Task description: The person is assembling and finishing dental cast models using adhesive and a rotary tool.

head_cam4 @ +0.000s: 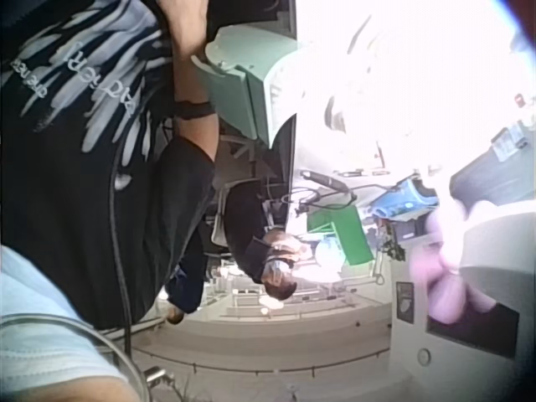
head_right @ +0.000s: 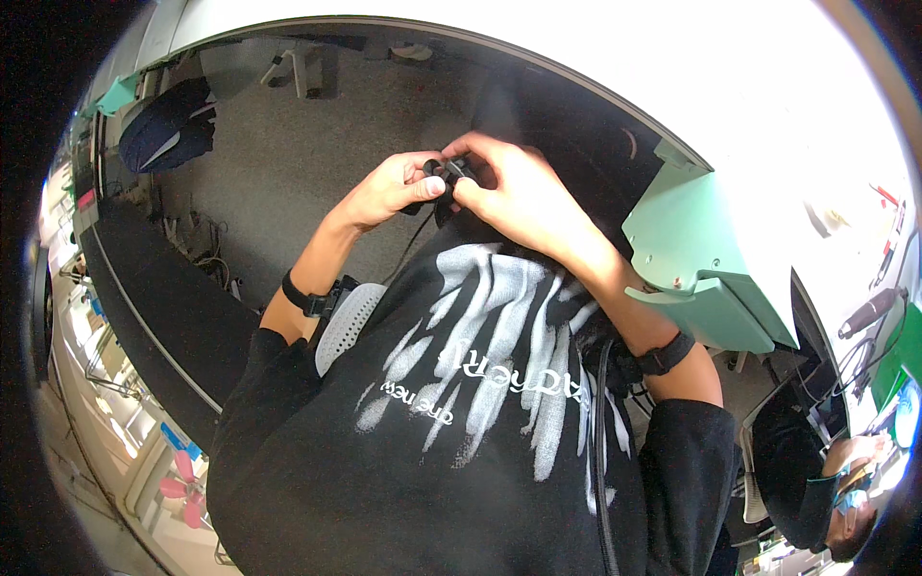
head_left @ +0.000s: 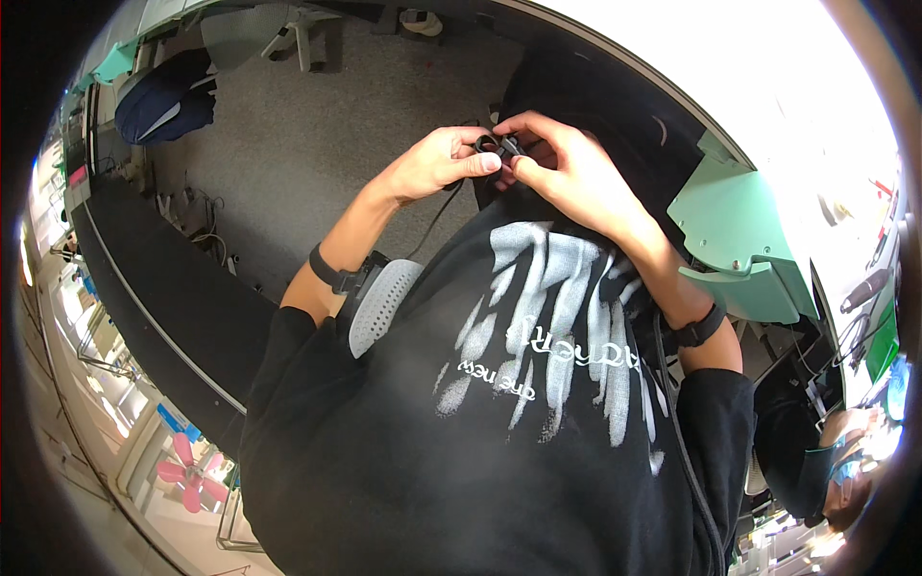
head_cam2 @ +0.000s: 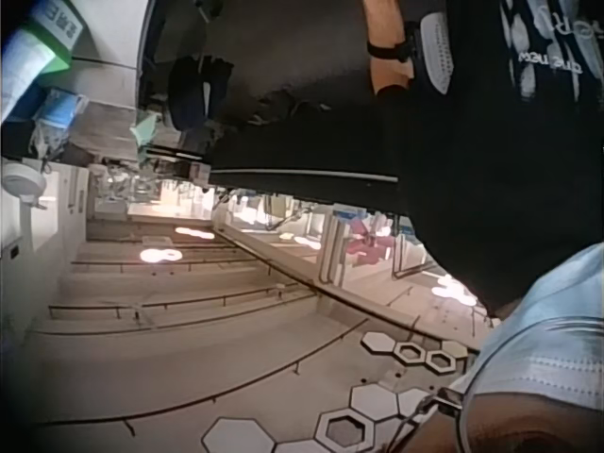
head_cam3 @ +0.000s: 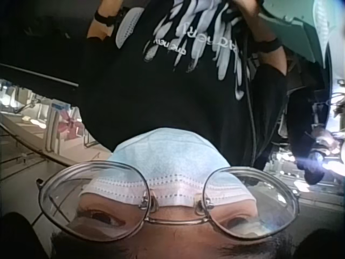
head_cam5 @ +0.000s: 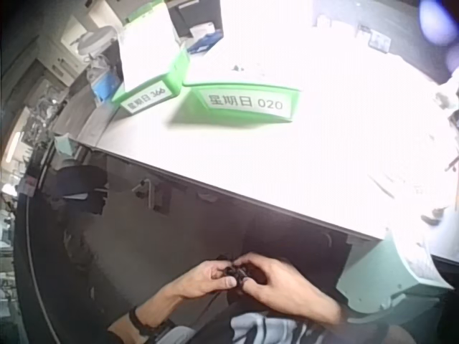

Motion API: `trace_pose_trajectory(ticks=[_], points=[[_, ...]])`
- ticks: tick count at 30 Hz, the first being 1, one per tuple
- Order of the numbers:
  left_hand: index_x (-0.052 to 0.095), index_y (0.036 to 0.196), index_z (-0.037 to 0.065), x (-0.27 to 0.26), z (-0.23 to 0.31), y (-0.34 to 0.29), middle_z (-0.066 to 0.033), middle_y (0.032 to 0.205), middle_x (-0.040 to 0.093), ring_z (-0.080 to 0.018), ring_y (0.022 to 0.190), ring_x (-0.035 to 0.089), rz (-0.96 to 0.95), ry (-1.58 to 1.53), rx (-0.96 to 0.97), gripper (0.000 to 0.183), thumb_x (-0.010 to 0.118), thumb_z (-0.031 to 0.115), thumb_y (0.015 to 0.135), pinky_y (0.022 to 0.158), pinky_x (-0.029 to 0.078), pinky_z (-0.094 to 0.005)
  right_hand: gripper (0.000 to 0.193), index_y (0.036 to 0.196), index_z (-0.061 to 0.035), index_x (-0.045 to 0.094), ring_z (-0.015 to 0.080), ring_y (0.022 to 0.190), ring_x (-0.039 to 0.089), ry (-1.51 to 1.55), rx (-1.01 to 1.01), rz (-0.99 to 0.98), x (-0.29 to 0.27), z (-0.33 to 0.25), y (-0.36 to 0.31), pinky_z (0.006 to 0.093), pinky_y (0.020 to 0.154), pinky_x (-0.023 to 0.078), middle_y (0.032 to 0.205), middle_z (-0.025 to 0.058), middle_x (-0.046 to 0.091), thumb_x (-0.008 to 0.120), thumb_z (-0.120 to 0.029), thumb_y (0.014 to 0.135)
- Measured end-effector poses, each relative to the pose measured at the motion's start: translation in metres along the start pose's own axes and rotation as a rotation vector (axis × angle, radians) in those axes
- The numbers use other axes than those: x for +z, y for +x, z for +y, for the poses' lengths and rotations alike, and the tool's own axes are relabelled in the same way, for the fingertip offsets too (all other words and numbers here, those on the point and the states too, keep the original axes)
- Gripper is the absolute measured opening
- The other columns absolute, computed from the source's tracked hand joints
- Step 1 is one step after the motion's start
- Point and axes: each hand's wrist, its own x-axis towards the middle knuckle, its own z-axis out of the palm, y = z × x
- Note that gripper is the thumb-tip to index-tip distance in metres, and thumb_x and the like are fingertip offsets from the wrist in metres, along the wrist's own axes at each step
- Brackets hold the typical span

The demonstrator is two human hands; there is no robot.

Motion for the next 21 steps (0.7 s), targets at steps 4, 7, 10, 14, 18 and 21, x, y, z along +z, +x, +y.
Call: trace_pose_trajectory(ticks=[4, 7, 10, 14, 18, 21], points=[[0.061, 0.116, -0.005, 0.002, 0.003, -0.003, -0.0111, 0.102, 0.072, -0.0154, 0.092, 0.068, 0.053, 0.039, -0.013, 0.039, 0.072, 0.026, 0.094, 0.087, 0.053, -0.0297, 0.032, 0.119, 0.0022, 0.06, 0.0156, 0.079, 0.07, 0.118, 0.003, -0.005, 0.001, 0.002, 0.0, 0.0299, 0.075, 0.055, 0.091, 0.0123, 0.071, 0.063, -0.011, 0.09], [0.061, 0.117, -0.004, 0.0, 0.0, -0.003, -0.0098, 0.099, 0.073, -0.0135, 0.09, 0.068, 0.123, 0.093, -0.027, 0.041, 0.075, 0.026, 0.092, 0.082, 0.053, -0.0275, 0.032, 0.119, 0.0016, 0.061, 0.0154, 0.082, 0.07, 0.18, -0.041, 0.052, 0.001, 0.0, -0.002, 0.0295, 0.078, 0.055, 0.094, 0.0118, 0.071, 0.065, -0.012, 0.091], [0.061, 0.118, 0.001, 0.002, -0.003, -0.004, 0.0009, 0.091, 0.07, 0.0, 0.074, 0.055, 0.185, 0.157, 0.033, 0.035, 0.074, 0.02, 0.091, 0.063, 0.041, -0.0176, 0.029, 0.115, 0.0015, 0.063, 0.0153, 0.085, 0.07, 0.133, 0.017, 0.111, -0.005, -0.008, -0.004, 0.0302, 0.079, 0.056, 0.094, 0.0119, 0.072, 0.069, -0.015, 0.091], [0.061, 0.118, 0.001, 0.001, -0.002, -0.007, 0.0025, 0.088, 0.068, 0.0, 0.076, 0.055, 0.2, 0.206, 0.055, 0.038, 0.077, 0.018, 0.088, 0.065, 0.041, -0.0172, 0.025, 0.108, 0.0019, 0.067, 0.0174, 0.086, 0.072, -0.018, 0.022, 0.143, -0.005, -0.01, -0.003, 0.0312, 0.079, 0.056, 0.094, 0.0125, 0.073, 0.071, -0.016, 0.09], [0.062, 0.118, 0.0, 0.0, 0.002, -0.009, 0.0023, 0.083, 0.066, -0.0031, 0.076, 0.057, 0.227, 0.275, 0.057, 0.043, 0.08, 0.021, 0.085, 0.068, 0.045, -0.0203, 0.026, 0.107, 0.0017, 0.067, 0.02, 0.087, 0.072, -0.108, -0.036, 0.153, -0.005, -0.01, -0.003, 0.0319, 0.079, 0.056, 0.094, 0.0144, 0.073, 0.072, -0.016, 0.089], [0.064, 0.118, 0.0, 0.001, -0.003, -0.007, 0.0019, 0.078, 0.063, -0.0053, 0.073, 0.056, 0.253, 0.323, 0.078, 0.047, 0.082, 0.025, 0.083, 0.067, 0.046, -0.0229, 0.026, 0.107, 0.0015, 0.067, 0.0236, 0.086, 0.073, -0.196, -0.129, 0.153, -0.005, -0.009, -0.003, 0.0331, 0.08, 0.057, 0.094, 0.0163, 0.073, 0.072, -0.014, 0.087]])
